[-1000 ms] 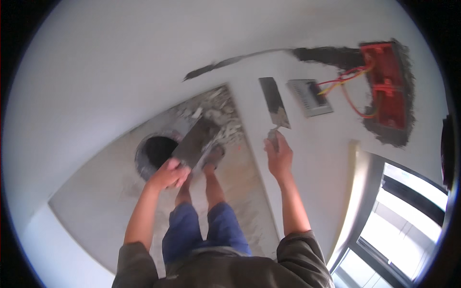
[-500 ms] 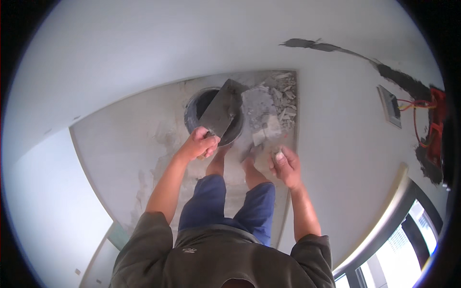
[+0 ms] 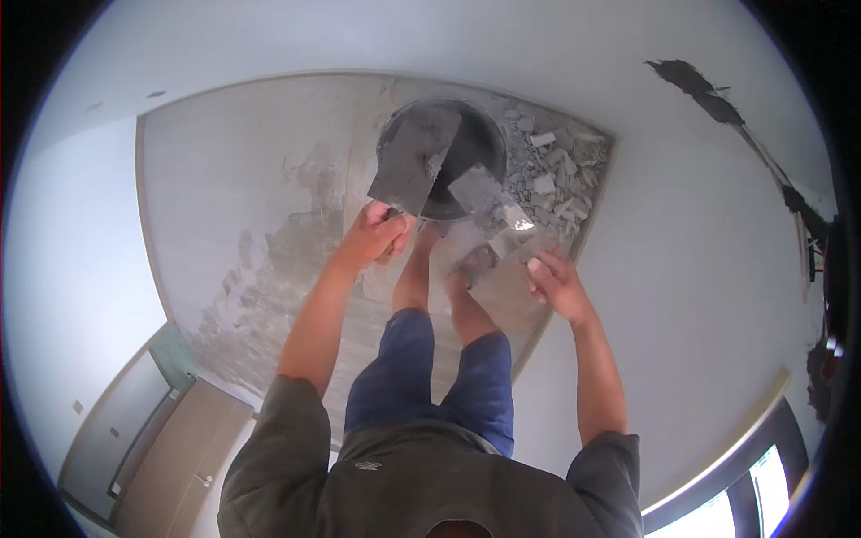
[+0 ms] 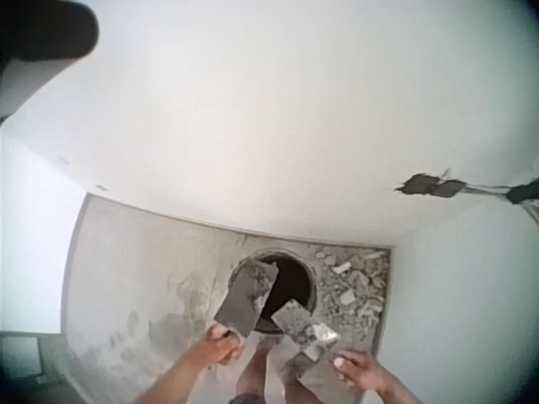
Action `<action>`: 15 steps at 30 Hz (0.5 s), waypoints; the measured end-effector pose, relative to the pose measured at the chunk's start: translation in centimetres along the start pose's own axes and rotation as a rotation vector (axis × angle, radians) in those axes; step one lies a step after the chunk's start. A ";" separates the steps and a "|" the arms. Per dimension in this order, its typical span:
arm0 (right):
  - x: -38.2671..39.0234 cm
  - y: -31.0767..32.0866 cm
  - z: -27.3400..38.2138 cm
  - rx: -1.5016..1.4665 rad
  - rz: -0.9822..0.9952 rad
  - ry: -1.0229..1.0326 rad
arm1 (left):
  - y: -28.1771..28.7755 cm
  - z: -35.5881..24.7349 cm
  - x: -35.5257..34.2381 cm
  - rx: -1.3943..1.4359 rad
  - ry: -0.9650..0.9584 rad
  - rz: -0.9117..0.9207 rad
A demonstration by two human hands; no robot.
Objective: Filling wall grooves and gaps around electrical boxes with plaster using a trowel.
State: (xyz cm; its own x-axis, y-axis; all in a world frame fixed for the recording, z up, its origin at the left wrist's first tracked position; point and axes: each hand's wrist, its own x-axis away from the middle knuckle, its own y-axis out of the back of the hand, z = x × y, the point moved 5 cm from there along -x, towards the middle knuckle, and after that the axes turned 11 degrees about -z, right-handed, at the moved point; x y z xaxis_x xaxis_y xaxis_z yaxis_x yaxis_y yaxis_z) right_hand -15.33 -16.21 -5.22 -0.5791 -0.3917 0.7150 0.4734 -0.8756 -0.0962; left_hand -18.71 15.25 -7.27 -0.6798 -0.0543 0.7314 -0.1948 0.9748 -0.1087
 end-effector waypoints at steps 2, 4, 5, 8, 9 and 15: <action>1.7 -1.0 -0.3 0.213 -0.125 0.217 | 0.3 1.1 0.5 0.054 -0.031 -0.075; 3.4 -2.9 1.3 0.413 -0.246 0.449 | 0.6 1.3 1.0 0.080 -0.088 -0.114; 4.2 -4.4 2.9 0.621 -0.363 0.583 | 0.5 1.6 1.5 0.083 -0.096 -0.130; 5.9 -7.9 4.9 0.865 -0.555 0.777 | -0.1 1.0 2.6 -0.030 -0.189 -0.333; 6.7 -8.5 5.0 0.899 -0.618 0.813 | -1.0 0.2 3.4 0.099 -0.297 -0.345; 7.2 -10.6 3.3 0.894 -0.737 0.865 | -2.7 -1.7 5.2 0.208 -0.551 -0.468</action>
State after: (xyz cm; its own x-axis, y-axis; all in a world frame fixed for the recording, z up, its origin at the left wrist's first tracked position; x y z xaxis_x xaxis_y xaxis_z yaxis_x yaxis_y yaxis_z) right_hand -22.31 -8.81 3.19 -0.9292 -0.2666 -0.2561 -0.0428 -0.6104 0.7909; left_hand -20.55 12.71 -2.04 -0.7379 -0.6069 0.2954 -0.6430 0.7651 -0.0341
